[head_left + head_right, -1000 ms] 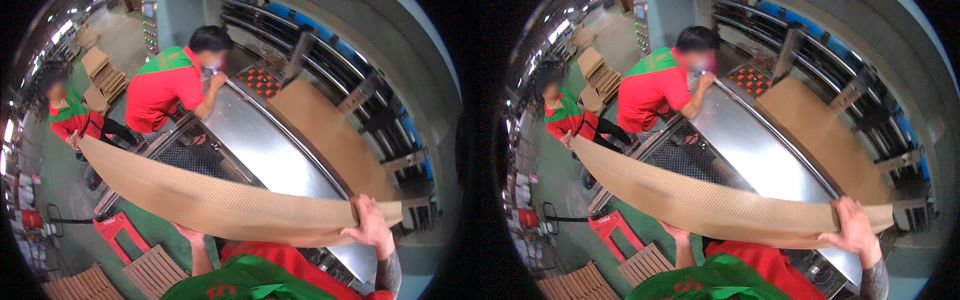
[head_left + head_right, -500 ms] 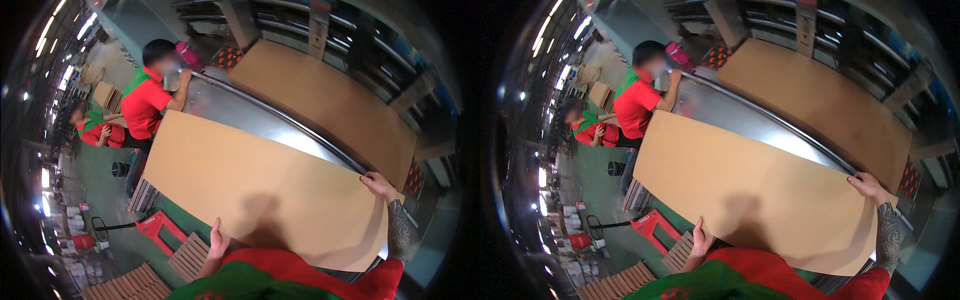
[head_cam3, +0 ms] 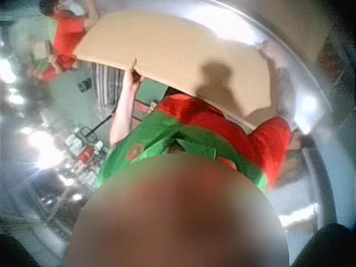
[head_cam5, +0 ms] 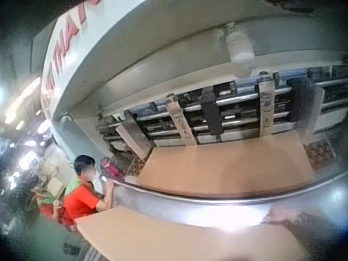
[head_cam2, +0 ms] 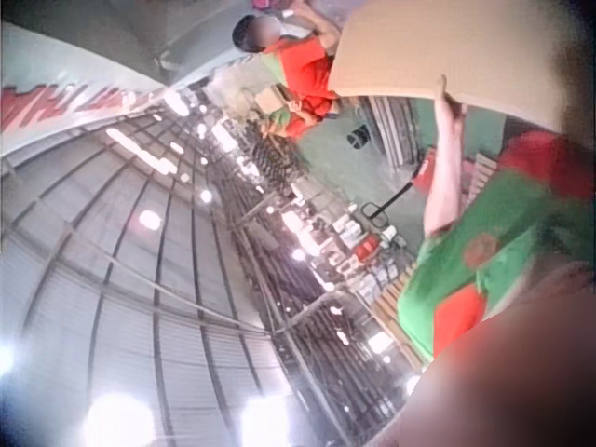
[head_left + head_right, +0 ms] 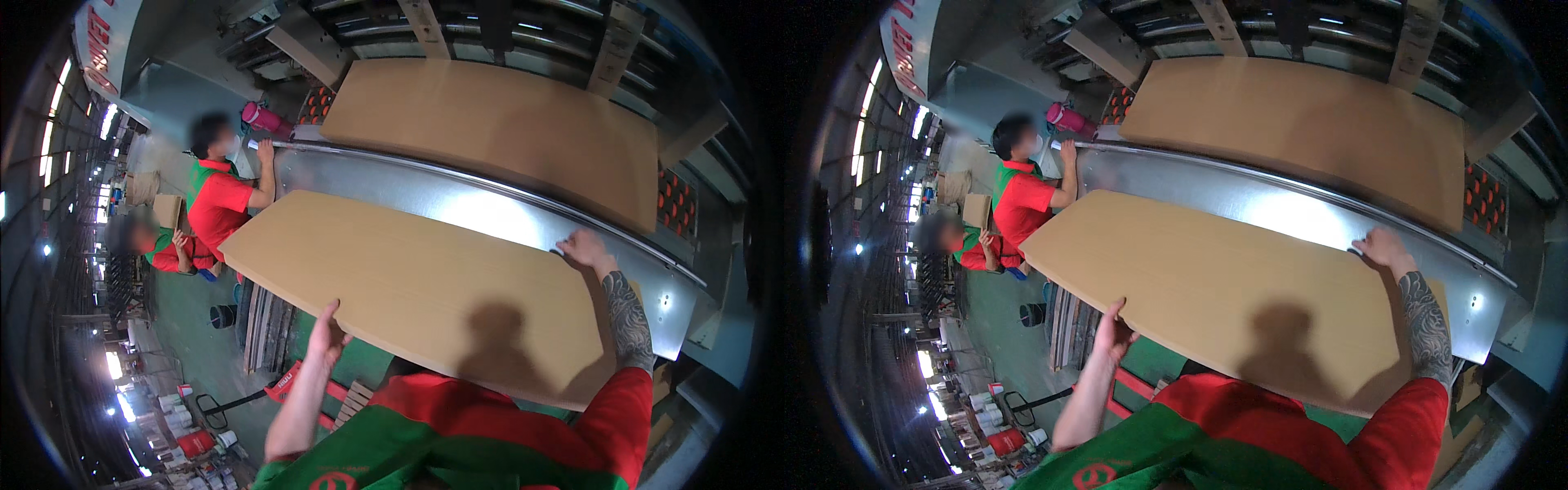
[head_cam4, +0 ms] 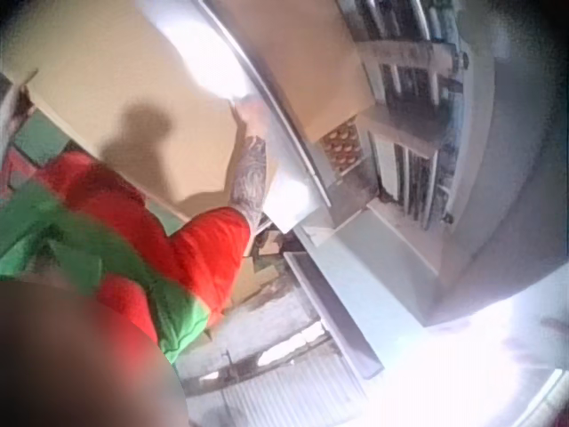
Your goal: The person feeds flat cardboard sheets into a machine using both hands, aligning them on a metal guide and pushing them through rollers. A coworker assists by placing additional sheets on the conveyor. The person repeatedly picks up sheets, positions them, and advances them into the machine.
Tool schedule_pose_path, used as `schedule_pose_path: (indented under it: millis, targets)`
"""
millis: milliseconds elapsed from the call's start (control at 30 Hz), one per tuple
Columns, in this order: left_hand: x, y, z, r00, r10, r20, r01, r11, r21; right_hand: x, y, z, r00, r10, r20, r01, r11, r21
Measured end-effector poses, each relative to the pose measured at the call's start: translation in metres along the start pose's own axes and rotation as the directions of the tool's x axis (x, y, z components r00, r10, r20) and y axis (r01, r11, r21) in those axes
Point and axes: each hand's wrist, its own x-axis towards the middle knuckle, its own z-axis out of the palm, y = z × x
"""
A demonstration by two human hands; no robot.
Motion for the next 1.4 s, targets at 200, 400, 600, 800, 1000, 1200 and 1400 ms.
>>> schedule_pose_path:
  millis: [200, 400, 600, 800, 1000, 1200, 1400]
  targets:
    - [0.024, 0.102, 0.049, 0.987, -0.152, 0.055, 0.141, 0.976, 0.169, -0.095, -0.126, -0.089, 0.882, -0.402, -0.245, 0.433, 0.897, 0.088]
    - [0.032, 0.161, 0.097, 0.993, -0.008, 0.12, -0.009, 0.99, 0.143, -0.21, -0.233, -0.127, 0.821, -0.564, 0.086, 0.568, 0.797, -0.204]
    - [0.062, 0.174, 0.098, 0.956, 0.088, 0.279, -0.084, 0.996, -0.024, -0.188, -0.243, -0.135, 0.903, -0.412, -0.118, 0.345, 0.863, -0.37]
    - [0.146, 0.157, 0.015, 0.873, 0.484, 0.054, -0.486, 0.874, 0.018, -0.17, -0.269, -0.114, 0.885, -0.207, -0.418, 0.079, 0.95, -0.303]
    - [0.309, 0.248, -0.128, 0.696, 0.664, -0.274, -0.718, 0.646, -0.258, -0.141, -0.294, -0.09, 0.834, 0.073, -0.547, -0.246, 0.936, -0.251]
    - [0.406, 0.377, -0.217, 0.555, 0.811, 0.185, -0.748, 0.584, -0.314, -0.132, -0.321, -0.071, 0.729, 0.279, -0.625, -0.445, 0.887, -0.123]
    - [0.428, 0.417, -0.196, 0.527, 0.714, 0.462, -0.542, 0.7, -0.465, -0.126, -0.345, -0.075, 0.741, 0.258, -0.62, -0.451, 0.875, -0.175]
